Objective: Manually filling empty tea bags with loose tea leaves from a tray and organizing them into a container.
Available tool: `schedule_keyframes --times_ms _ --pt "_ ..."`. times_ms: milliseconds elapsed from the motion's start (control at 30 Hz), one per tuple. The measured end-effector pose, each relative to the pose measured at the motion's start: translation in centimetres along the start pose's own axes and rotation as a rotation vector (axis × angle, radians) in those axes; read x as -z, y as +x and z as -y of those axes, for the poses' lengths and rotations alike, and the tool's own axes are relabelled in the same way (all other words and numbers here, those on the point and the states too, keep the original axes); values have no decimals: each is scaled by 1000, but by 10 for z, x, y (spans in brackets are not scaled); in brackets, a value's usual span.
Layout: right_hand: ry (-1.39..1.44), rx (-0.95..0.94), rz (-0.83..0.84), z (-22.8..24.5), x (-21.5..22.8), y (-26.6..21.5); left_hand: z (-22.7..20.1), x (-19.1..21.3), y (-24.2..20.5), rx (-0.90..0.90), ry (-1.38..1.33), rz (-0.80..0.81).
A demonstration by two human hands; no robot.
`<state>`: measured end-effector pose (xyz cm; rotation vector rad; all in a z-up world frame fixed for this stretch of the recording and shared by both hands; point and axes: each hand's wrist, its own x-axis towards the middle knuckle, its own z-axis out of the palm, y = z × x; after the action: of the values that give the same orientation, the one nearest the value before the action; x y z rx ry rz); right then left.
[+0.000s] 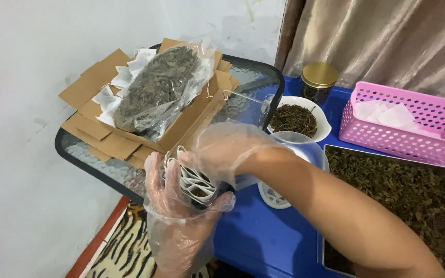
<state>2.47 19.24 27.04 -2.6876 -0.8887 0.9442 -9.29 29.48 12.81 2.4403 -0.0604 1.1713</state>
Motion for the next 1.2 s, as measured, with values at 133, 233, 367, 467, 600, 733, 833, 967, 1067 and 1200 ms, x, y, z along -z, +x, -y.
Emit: schedule_keyframes --times_ms 133,233,367,467,600,733,833,967,1067,1200 --pt "-202 90 12 -10 3 0 5 -1 -2 -60 -7 -19" --pt "-284 155 37 -22 -2 16 3 -2 -2 -72 -8 -25" --pt "-211 96 44 -15 -2 9 4 -1 -1 -60 -7 -11" --pt "-281 123 -60 -17 0 2 4 -1 -2 -45 0 3" --pt "-349 161 -91 -23 2 5 4 -1 2 -131 14 -34" --pt "-320 183 -25 -19 7 -9 3 0 1 -128 44 -27" --pt "-180 94 48 -8 14 -19 2 2 2 -94 15 3" --pt "-193 144 44 -4 15 -25 -1 2 0 -20 26 32" --pt "-182 245 46 -14 10 -11 -1 1 1 3 26 34" --pt "-252 255 59 -57 -6 63 0 2 4 -35 48 12"
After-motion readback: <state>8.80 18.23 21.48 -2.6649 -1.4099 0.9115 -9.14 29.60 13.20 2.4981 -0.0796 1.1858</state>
